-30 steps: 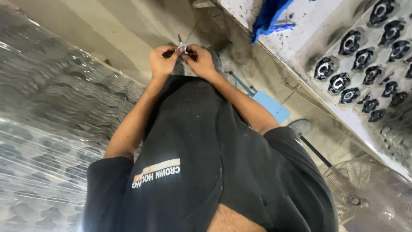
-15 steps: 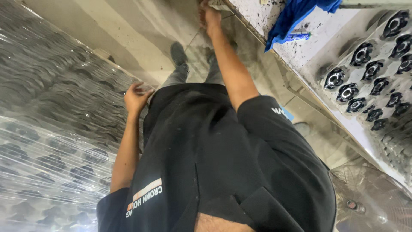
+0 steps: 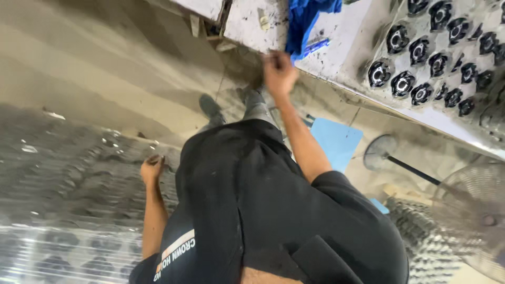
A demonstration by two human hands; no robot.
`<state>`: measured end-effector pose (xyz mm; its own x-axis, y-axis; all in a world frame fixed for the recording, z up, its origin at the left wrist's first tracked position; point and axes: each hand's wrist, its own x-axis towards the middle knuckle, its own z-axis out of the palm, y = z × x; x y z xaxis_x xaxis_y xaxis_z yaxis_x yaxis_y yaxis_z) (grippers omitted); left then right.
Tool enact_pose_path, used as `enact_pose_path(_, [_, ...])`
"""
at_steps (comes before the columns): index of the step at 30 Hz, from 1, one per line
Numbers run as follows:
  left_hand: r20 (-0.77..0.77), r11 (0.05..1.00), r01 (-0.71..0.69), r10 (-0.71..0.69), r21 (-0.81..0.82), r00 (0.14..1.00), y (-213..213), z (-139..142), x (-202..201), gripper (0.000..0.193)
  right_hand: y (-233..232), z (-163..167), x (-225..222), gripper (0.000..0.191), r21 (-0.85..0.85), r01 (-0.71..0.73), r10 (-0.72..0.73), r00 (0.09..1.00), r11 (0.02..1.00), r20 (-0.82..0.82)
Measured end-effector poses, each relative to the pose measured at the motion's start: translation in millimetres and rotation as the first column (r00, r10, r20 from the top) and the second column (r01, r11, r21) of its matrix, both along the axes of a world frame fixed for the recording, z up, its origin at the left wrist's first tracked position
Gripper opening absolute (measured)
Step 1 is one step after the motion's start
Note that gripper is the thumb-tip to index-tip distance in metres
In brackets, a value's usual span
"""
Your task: The person sits on the floor and applies adhesive from a tube to black plug-shaped components, working one at a time and returning each treated component to a plastic tray. Near the end, the person wipes the adhesive tube with a blue cloth.
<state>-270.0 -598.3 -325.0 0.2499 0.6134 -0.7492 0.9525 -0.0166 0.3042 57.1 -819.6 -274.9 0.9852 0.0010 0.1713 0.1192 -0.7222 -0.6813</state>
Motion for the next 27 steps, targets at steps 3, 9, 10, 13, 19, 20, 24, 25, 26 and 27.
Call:
enact_pose_path(3, [0.053, 0.997, 0.070, -0.071, 0.029, 0.996, 15, 8, 23, 0.046, -47, 20, 38, 0.024, -0.012, 0.351, -0.351, 0.934, 0.936, -0.072])
enact_pose_path(9, [0.322, 0.999, 0.022, -0.035, 0.044, 0.946, 28, 23, 58, 0.041, -79, 17, 77, 0.069, -0.409, 0.426, -0.496, 0.865, 0.807, -0.079])
enact_pose_path(10, [0.334, 0.998, 0.038, -0.053, 0.050, 0.941, 28, 26, 60, 0.040, -83, 16, 77, 0.067, -0.383, 0.474, -0.538, 0.839, 0.793, -0.076])
enact_pose_path(13, [0.305, 0.997, 0.062, -0.076, 0.055, 0.949, 27, 32, 56, 0.039, -94, 17, 80, 0.062, -0.253, 0.568, -0.579, 0.814, 0.783, 0.034])
enact_pose_path(19, [0.195, 0.969, 0.149, -0.189, 0.199, 0.962, 36, 26, 13, 0.037, -128, 30, 69, 0.028, 0.666, 0.587, -0.487, 0.794, 0.461, -0.364])
enact_pose_path(20, [0.171, 0.969, 0.134, -0.170, 0.206, 0.971, 38, 25, 9, 0.037, -126, 32, 63, 0.028, 0.735, 0.508, -0.424, 0.845, 0.450, -0.325])
enact_pose_path(24, [0.532, 0.973, -0.138, 0.018, 0.186, 0.846, 49, 26, 22, 0.030, -75, 43, 34, 0.028, 0.881, 0.120, 0.102, 0.977, 0.458, -0.186])
enact_pose_path(25, [0.629, 0.970, -0.174, 0.029, 0.170, 0.777, 54, 31, 35, 0.027, -50, 46, 23, 0.020, 0.889, 0.077, 0.222, 0.955, 0.452, -0.196])
enact_pose_path(26, [0.754, 0.966, -0.203, 0.013, 0.161, 0.657, 58, 40, 51, 0.023, -20, 47, 9, 0.022, 0.897, 0.040, 0.338, 0.918, 0.441, -0.207])
enact_pose_path(27, [0.854, 0.962, -0.227, -0.012, 0.151, 0.520, 62, 52, 67, 0.019, 14, 49, -4, 0.025, 0.858, -0.069, 0.417, 0.891, 0.509, -0.176])
